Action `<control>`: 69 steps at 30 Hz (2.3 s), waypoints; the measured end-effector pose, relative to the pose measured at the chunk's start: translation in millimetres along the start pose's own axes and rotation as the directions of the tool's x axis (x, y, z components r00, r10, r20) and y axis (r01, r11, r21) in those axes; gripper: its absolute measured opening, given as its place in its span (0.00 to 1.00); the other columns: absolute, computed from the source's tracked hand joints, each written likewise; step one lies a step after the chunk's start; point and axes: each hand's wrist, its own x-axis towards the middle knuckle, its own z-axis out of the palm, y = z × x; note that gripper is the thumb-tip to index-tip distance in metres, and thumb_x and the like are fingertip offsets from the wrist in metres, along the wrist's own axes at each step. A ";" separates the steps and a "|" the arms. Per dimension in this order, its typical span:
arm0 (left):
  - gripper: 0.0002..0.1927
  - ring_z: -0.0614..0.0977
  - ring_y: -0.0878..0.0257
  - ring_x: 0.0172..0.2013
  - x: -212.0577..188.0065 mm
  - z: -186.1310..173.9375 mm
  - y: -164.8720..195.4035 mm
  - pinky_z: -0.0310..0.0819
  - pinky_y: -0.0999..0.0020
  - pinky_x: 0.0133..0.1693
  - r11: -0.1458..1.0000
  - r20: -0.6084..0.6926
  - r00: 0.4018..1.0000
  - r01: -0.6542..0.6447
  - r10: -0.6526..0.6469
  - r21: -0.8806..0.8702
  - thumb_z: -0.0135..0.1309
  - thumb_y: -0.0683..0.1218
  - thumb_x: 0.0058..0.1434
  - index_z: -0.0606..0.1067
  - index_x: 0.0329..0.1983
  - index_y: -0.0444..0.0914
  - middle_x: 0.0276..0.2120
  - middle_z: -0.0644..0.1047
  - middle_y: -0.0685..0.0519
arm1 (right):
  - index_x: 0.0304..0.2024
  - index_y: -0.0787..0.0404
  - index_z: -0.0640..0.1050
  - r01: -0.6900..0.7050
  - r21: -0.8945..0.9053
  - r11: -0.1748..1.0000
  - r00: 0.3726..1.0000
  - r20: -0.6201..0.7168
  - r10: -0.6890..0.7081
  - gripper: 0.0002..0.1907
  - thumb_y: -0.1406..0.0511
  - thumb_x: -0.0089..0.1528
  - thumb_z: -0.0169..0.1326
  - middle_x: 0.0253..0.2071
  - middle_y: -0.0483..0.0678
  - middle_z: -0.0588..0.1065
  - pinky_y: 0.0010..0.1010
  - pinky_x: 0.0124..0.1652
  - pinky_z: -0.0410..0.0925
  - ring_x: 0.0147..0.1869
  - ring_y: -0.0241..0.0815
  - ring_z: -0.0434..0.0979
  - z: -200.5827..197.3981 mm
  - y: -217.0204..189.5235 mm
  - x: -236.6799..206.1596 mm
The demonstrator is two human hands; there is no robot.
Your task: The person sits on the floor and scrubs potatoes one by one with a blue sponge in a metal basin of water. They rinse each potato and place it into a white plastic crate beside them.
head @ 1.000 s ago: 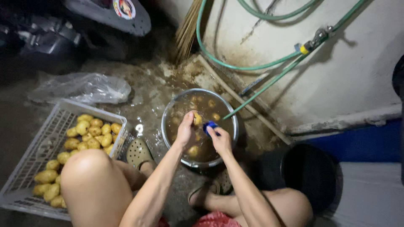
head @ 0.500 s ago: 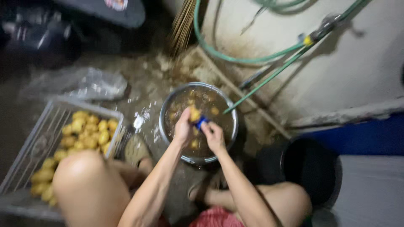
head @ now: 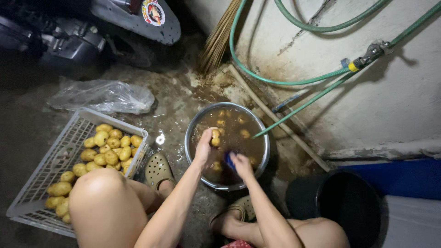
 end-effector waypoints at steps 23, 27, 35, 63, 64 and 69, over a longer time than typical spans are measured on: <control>0.22 0.79 0.59 0.47 10.9 -3.3 -2.9 0.71 0.67 0.54 0.614 0.269 0.954 -0.290 0.130 0.734 0.38 0.55 0.76 0.76 0.50 0.34 0.45 0.80 0.47 | 0.30 0.64 0.79 0.718 -0.023 0.696 0.696 0.063 -0.715 0.13 0.60 0.61 0.63 0.33 0.53 0.78 0.38 0.46 0.68 0.42 0.51 0.77 -69.0 -82.1 -33.5; 0.21 0.78 0.60 0.49 12.1 -10.8 -6.7 0.69 0.66 0.55 0.537 0.369 0.910 -0.410 0.187 0.738 0.38 0.54 0.76 0.76 0.49 0.34 0.46 0.79 0.47 | 0.32 0.63 0.82 0.556 -0.334 0.761 0.801 -0.028 -0.598 0.15 0.57 0.61 0.64 0.35 0.54 0.79 0.38 0.45 0.68 0.42 0.52 0.78 -74.7 -92.3 -38.1; 0.21 0.78 0.61 0.41 6.7 -2.8 -1.9 0.73 0.68 0.47 0.689 0.231 0.973 -0.172 0.007 0.704 0.34 0.55 0.75 0.75 0.46 0.38 0.39 0.77 0.52 | 0.33 0.57 0.85 0.463 -0.415 0.783 0.836 -0.087 -0.541 0.18 0.50 0.58 0.64 0.37 0.52 0.81 0.40 0.47 0.70 0.45 0.54 0.79 -62.0 -43.7 9.5; 0.25 0.75 0.65 0.43 3.5 23.1 -14.2 0.68 0.68 0.45 0.995 0.057 0.998 0.024 -0.029 0.098 0.46 0.60 0.71 0.73 0.59 0.38 0.47 0.77 0.54 | 0.36 0.67 0.81 0.542 -0.044 0.840 0.794 -0.302 -0.528 0.19 0.56 0.66 0.58 0.34 0.47 0.78 0.31 0.41 0.68 0.39 0.39 0.77 -44.7 -69.6 -46.8; 0.26 0.75 0.65 0.41 0.8 26.6 -13.1 0.67 0.68 0.42 0.996 0.013 0.999 0.045 -0.046 0.076 0.44 0.62 0.73 0.74 0.59 0.37 0.46 0.77 0.53 | 0.38 0.67 0.80 0.615 0.062 0.786 0.764 -0.293 -0.574 0.19 0.55 0.67 0.56 0.35 0.49 0.77 0.31 0.42 0.67 0.40 0.40 0.76 -43.2 -64.3 -46.7; 0.23 0.78 0.62 0.39 -13.0 42.8 6.8 0.72 0.63 0.43 0.977 0.064 0.980 0.192 -0.187 -0.090 0.41 0.61 0.72 0.73 0.52 0.39 0.39 0.79 0.53 | 0.38 0.70 0.79 0.381 0.091 0.920 0.918 -0.155 -0.365 0.23 0.54 0.71 0.56 0.34 0.59 0.73 0.39 0.40 0.66 0.41 0.51 0.72 -24.8 -26.6 -32.9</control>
